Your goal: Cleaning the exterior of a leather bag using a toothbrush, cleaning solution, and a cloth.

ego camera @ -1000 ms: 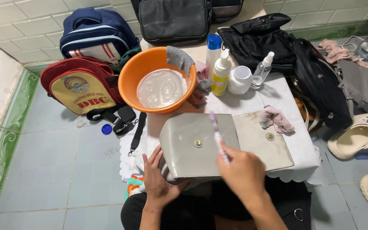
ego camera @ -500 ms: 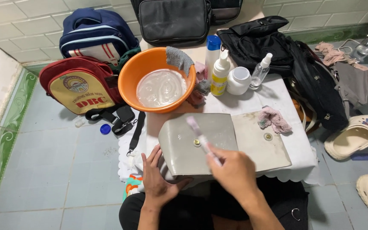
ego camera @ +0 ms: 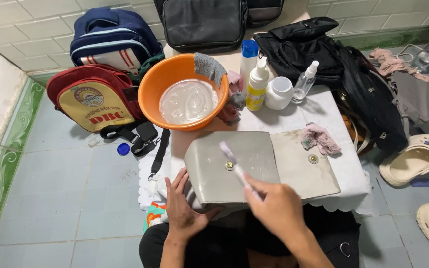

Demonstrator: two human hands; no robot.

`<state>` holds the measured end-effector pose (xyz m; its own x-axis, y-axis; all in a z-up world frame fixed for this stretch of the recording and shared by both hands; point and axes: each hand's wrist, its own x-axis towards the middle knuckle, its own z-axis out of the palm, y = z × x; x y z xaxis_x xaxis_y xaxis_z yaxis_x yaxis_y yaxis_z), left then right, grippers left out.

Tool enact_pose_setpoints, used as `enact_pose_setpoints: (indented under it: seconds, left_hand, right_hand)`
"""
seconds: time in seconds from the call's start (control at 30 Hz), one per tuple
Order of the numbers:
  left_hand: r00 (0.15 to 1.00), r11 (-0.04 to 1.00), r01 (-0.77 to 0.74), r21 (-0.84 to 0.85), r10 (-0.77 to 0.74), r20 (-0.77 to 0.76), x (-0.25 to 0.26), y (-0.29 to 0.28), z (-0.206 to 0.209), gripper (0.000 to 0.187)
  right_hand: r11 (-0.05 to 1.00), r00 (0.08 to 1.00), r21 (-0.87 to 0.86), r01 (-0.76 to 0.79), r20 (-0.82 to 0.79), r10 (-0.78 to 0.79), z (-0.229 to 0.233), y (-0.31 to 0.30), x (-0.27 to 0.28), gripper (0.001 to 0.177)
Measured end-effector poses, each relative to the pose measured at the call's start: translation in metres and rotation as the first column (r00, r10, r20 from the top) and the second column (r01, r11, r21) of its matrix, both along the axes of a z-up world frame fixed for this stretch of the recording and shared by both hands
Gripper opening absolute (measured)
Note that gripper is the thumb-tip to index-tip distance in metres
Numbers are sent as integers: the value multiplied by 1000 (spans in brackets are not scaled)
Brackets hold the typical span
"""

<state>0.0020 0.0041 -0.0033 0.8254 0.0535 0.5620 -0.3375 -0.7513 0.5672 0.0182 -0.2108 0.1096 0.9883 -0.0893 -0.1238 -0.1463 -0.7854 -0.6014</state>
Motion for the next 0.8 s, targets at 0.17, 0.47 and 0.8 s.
enact_pose_setpoints:
  seconds: [0.17,0.47,0.8]
  left_hand:
    - [1000,1000,-1,-1,1,-8,0,0,-3,125]
    - [1000,1000,-10,7,11,-23,0,-4,0,124]
    - [1000,999,-21,27,21,-14,0,-4,3,123]
  right_hand:
    - [949,965,309,-64,-222,137,29,-18,-6,36]
    - [777,974,592,213,-63,-218,-23,-128,30,47]
    - [940,910,-272,-204,303,285,-5,-148,102,27]
